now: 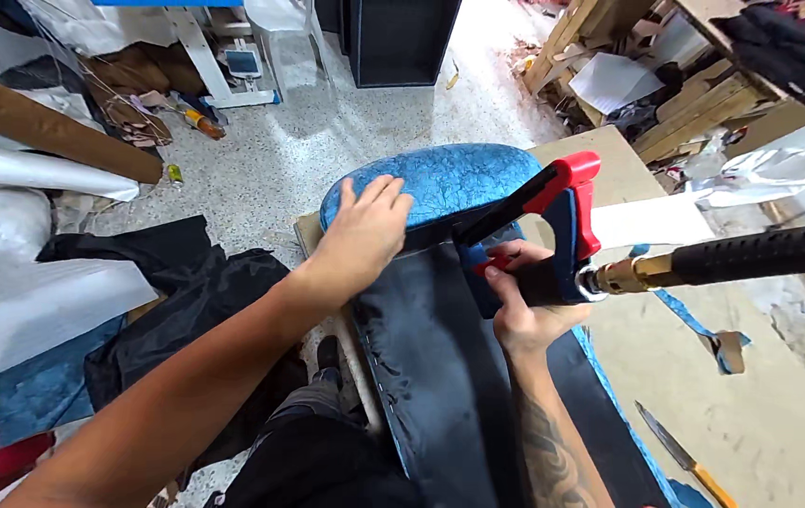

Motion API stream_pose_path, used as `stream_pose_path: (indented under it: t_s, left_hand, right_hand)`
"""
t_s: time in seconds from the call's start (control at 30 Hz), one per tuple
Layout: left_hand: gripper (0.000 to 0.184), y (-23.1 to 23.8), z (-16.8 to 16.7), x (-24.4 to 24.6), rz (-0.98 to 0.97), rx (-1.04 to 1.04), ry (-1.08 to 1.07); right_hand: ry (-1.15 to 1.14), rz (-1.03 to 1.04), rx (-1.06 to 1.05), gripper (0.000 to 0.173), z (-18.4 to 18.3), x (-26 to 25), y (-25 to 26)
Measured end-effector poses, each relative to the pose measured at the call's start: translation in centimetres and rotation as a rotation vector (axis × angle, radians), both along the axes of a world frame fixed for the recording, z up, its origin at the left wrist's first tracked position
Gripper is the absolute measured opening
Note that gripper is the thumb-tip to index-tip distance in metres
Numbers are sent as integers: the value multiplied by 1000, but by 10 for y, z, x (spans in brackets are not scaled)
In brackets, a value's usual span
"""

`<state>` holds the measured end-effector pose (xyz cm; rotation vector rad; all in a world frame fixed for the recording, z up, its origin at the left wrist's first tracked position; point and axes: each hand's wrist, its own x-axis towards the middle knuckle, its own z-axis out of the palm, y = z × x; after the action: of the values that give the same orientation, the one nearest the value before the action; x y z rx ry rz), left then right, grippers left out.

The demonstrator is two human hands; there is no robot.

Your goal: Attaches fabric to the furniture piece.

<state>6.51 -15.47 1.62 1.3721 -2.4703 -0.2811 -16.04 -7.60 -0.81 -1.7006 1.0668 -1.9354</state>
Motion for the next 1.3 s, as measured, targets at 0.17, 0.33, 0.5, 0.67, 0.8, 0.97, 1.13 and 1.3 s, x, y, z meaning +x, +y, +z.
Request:
stream_pose_path:
  t_s: [0.17,0.33,0.5,0.67,0.8,0.97,1.13,1.3]
  left_hand:
    - [45,-8,-18,41,-128,-67,65]
    - [44,-11,-22,50,-193,-46,144]
    - [44,-11,-20,50,-214,-4,143]
    - [44,-11,-21,51,-204,-8,147]
    - [41,-11,-24,51,-185,-16,188]
    - [36,-4,-34,54,-213,-134,282]
    - [50,19,-65,69,-71,-290,352]
    - [36,5,-90,57,-51,-459,617]
  right_hand:
    - [20,1,-10,35,-9,19,0]
    - [8,4,-15,36,-2,25,-1]
    - [16,-10,-1,32,-2,23,-3]
    - [28,-17,24,30,-3,26,0]
    - [2,-23,4,29,-6,29,-4]
    - [-41,29,7,32,2,39,6]
    - [-22,38,16,36,-6,55,17]
    - [-51,36,-8,35,-8,68,13]
